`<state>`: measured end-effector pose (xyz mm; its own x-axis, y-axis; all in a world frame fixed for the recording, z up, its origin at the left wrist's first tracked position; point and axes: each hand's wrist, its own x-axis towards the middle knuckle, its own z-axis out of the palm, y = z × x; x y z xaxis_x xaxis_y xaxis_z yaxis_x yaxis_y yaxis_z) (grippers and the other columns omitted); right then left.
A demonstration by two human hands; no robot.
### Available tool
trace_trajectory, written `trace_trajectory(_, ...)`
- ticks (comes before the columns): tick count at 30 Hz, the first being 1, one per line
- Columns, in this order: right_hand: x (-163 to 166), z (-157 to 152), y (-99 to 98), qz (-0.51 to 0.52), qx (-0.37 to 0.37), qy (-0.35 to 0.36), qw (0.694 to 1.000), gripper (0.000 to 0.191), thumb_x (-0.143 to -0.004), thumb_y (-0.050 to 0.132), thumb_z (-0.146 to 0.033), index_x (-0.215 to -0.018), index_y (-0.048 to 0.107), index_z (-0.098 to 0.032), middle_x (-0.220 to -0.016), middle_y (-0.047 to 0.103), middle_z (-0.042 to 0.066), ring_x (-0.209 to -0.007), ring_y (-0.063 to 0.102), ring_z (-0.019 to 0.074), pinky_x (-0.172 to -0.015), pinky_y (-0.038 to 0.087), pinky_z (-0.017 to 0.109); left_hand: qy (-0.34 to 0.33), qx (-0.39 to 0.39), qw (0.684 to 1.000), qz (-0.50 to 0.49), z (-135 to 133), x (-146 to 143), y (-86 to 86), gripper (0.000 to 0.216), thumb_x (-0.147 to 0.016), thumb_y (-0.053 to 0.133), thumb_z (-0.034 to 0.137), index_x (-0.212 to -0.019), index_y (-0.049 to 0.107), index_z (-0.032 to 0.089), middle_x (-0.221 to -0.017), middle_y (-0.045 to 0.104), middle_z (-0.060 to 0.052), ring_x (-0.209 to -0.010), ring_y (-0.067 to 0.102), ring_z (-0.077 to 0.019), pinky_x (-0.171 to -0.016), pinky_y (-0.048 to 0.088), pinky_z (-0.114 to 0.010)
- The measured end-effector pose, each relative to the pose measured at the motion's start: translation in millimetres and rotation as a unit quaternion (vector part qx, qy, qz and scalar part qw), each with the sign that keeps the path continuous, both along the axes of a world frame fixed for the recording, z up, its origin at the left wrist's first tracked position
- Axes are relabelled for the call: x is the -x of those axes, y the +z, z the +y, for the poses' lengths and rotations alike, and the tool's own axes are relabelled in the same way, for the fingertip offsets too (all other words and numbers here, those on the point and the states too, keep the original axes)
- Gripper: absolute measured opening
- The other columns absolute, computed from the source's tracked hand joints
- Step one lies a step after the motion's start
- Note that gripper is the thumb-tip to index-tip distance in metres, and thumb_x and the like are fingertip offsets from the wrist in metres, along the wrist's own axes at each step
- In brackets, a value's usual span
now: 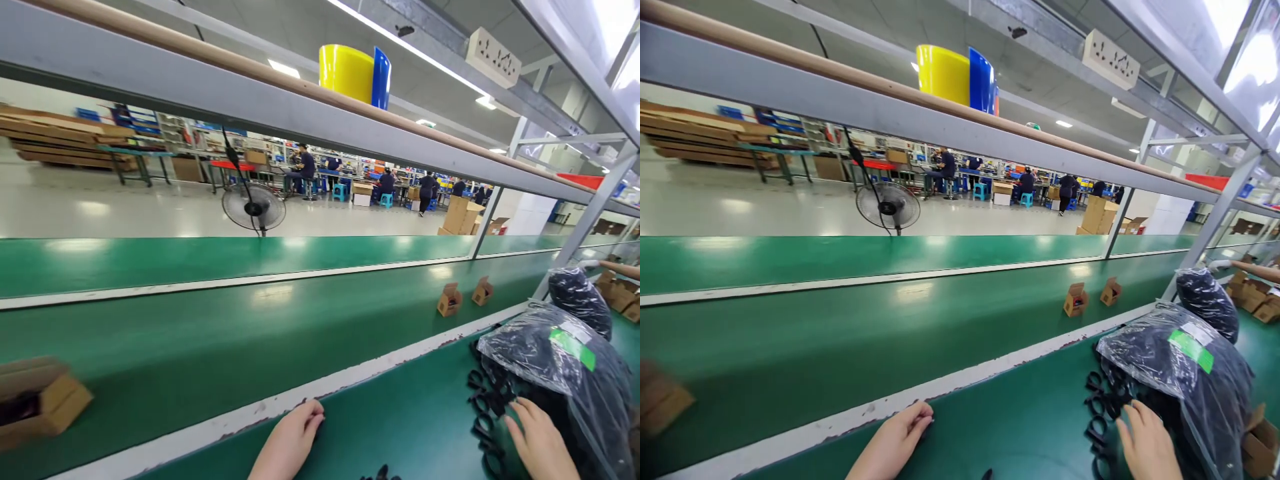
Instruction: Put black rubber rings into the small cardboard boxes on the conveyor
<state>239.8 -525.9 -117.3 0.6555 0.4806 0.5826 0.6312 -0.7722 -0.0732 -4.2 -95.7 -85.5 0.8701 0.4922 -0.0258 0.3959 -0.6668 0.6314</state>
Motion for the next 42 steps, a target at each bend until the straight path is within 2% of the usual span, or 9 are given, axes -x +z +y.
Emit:
trace_trajectory(5, -14, -87, -40.6, -0.01, 0.011, -0.12, 0.993, 0.052, -0.088, 0.026, -0.05, -0.106, 0.058, -0.012, -0.107, 0.056, 0.02, -0.095, 0.059, 0.0329, -0.075, 0.051, 0.045, -0.026, -0.043, 0.999, 0.018, -5, -1, 1.4, 0.02, -0.09, 0.032, 0.027, -0.079, 0.048, 0.021, -0.072, 0.059, 0.0, -0.066, 0.055, -0.0161, -0.063, 0.038, -0.025)
trace_trajectory(10, -3, -61, -50.7, 0.021, -0.03, -0.111, 0.993, 0.049, -0.089, 0.026, -0.049, -0.101, 0.061, -0.017, -0.107, 0.056, 0.017, -0.091, 0.062, 0.0292, -0.07, 0.053, 0.041, -0.031, -0.05, 0.998, 0.021, -10, 0, 3.4, 0.019, -0.089, 0.03, 0.024, -0.076, 0.045, 0.021, -0.071, 0.059, 0.0, -0.066, 0.054, -0.0155, -0.063, 0.037, -0.025)
trace_trajectory(16, 16, 18, -17.1, 0.099, -0.007, 0.075, 0.992, 0.033, -0.092, 0.033, -0.037, -0.102, 0.061, -0.024, -0.116, 0.057, 0.009, -0.103, 0.058, 0.0188, -0.087, 0.049, 0.027, -0.031, -0.05, 0.998, 0.014, -7, 0, -0.2, 0.02, -0.089, 0.029, 0.025, -0.075, 0.043, 0.022, -0.068, 0.057, 0.001, -0.066, 0.054, -0.0159, -0.062, 0.036, -0.024)
trace_trajectory(20, -21, 26, 12.8, 0.076, 0.019, -0.097, 0.992, 0.042, -0.088, 0.036, -0.043, -0.114, 0.058, -0.016, -0.123, 0.05, 0.02, -0.111, 0.051, 0.0338, -0.085, 0.047, 0.051, -0.029, -0.054, 0.998, 0.018, -6, -1, -0.2, 0.019, -0.089, 0.03, 0.023, -0.075, 0.043, 0.021, -0.067, 0.056, 0.001, -0.065, 0.053, -0.0157, -0.061, 0.035, -0.023)
trace_trajectory(24, -80, 5, 22.0, 0.082, 0.069, -0.302, 0.947, 0.07, -0.078, 0.048, -0.059, -0.134, 0.042, -0.018, -0.137, 0.032, 0.026, -0.117, 0.037, 0.0497, -0.074, 0.038, 0.068, -0.024, -0.047, 0.998, 0.022, -7, 0, 3.6, 0.018, -0.088, 0.032, 0.021, -0.075, 0.044, 0.021, -0.068, 0.057, 0.001, -0.065, 0.053, -0.0153, -0.061, 0.034, -0.022)
trace_trajectory(27, -104, -6, 16.6, 0.088, 0.101, -0.297, 0.945, 0.079, -0.075, 0.051, -0.063, -0.139, 0.034, -0.021, -0.14, 0.026, 0.026, -0.113, 0.042, 0.0488, -0.073, 0.042, 0.06, -0.017, -0.041, 0.999, 0.023, -8, 1, 5.6, 0.017, -0.088, 0.033, 0.02, -0.074, 0.043, 0.021, -0.068, 0.057, 0.001, -0.066, 0.053, -0.0151, -0.061, 0.034, -0.022)
trace_trajectory(32, -110, -11, 8.0, 0.022, 0.165, -0.248, 0.954, 0.056, -0.08, 0.054, -0.046, -0.127, 0.049, -0.015, -0.125, 0.043, 0.026, -0.103, 0.055, 0.0382, -0.08, 0.043, 0.047, -0.005, -0.033, 0.999, 0.022, -8, 2, 4.4, 0.017, -0.086, 0.035, 0.02, -0.074, 0.046, 0.021, -0.067, 0.057, 0.002, -0.065, 0.053, -0.0142, -0.06, 0.033, -0.021)
trace_trajectory(36, -117, -8, 16.8, 0.083, 0.17, -0.245, 0.951, 0.062, -0.074, 0.061, -0.045, -0.128, 0.05, -0.018, -0.123, 0.048, 0.022, -0.099, 0.059, 0.0344, -0.084, 0.043, 0.044, -0.026, -0.03, 0.999, 0.016, -9, 0, 2.1, 0.017, -0.086, 0.035, 0.02, -0.075, 0.048, 0.021, -0.068, 0.058, 0.002, -0.066, 0.054, -0.0148, -0.06, 0.034, -0.022)
trace_trajectory(42, -101, -2, 30.2, 0.077, 0.177, -0.226, 0.955, 0.043, -0.07, 0.053, -0.013, -0.111, 0.063, -0.02, -0.122, 0.049, 0.019, -0.083, 0.064, 0.0289, -0.078, 0.045, 0.041, -0.042, -0.007, 0.999, -0.017, -16, -2, -1.2, 0.015, -0.083, 0.037, 0.019, -0.08, 0.052, 0.021, -0.075, 0.06, 0.0, -0.07, 0.055, -0.0156, -0.066, 0.039, -0.024)
